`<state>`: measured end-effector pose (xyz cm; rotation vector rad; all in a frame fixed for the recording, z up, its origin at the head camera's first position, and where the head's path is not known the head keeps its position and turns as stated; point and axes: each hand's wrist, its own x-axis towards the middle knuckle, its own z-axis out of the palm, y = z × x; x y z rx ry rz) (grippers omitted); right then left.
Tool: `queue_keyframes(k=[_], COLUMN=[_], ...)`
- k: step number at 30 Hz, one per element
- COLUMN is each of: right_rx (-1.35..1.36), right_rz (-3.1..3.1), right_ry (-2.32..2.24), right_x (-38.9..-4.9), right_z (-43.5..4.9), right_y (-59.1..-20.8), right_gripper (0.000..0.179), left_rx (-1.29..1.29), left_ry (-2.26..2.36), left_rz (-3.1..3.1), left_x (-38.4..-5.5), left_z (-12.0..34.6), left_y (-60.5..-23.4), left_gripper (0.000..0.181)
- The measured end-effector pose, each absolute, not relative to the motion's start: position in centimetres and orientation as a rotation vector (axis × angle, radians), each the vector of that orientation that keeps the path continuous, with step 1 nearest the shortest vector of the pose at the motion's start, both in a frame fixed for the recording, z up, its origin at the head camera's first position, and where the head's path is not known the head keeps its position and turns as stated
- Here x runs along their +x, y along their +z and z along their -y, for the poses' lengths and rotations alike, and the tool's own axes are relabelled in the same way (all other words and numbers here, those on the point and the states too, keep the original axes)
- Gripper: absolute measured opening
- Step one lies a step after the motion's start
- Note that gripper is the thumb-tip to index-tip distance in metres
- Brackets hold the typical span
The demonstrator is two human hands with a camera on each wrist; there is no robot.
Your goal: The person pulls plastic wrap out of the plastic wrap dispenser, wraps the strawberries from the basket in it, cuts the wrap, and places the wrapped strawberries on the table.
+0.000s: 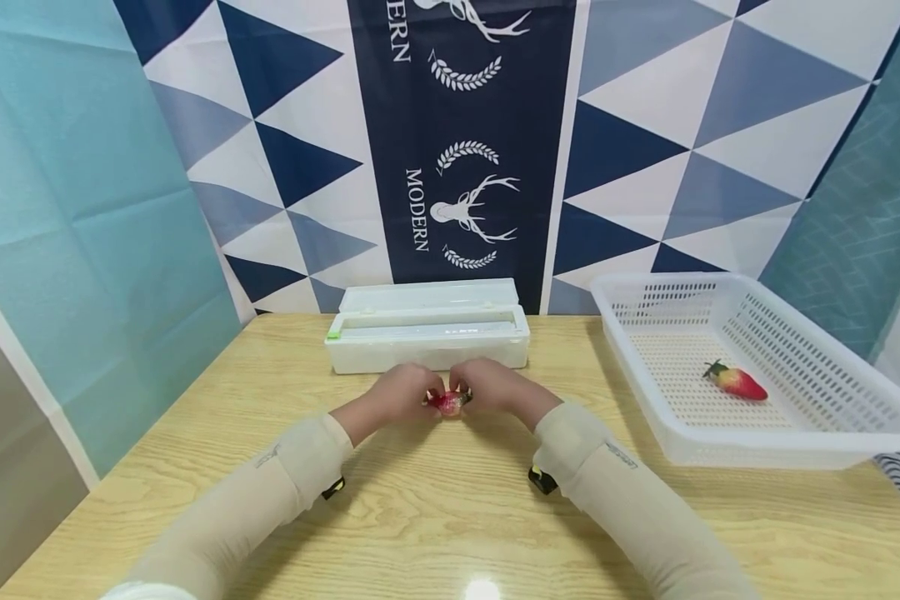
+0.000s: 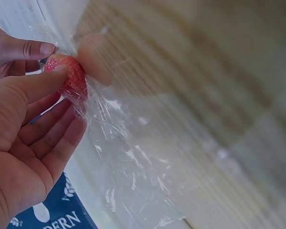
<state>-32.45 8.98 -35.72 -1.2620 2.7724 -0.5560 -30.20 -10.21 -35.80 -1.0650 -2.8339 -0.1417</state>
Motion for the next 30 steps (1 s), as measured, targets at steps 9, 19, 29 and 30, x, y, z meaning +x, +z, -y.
queue_keyframes(k=[9, 19, 29, 30], right_rx=[-1.463, -1.521, -1.572, -1.566], right_rz=[-2.759, -2.781, -2.77, -2.767], right_ry=[-0.509, -0.423, -0.514, -0.527], right_x=[-29.8, -26.5, -25.6, -25.6], right_z=[-9.7, -10.3, -10.6, -10.7], right_y=[-36.2, -35.5, -35.9, -35.8], right_gripper=[0.023, 0.026, 0.013, 0.012], left_rx=[-1.137, -1.142, -1.22, -1.223], left_ry=[-0.107, -0.048, -0.17, -0.188], left_rz=[2.77, 2.754, 2.687, 2.694], left_x=[-27.5, -24.8, -24.3, -24.3], left_z=[9.9, 9.4, 9.3, 9.3], left_y=[-36.0, -35.5, -35.9, -35.9], left_gripper=[0.011, 0.013, 0.018, 0.015])
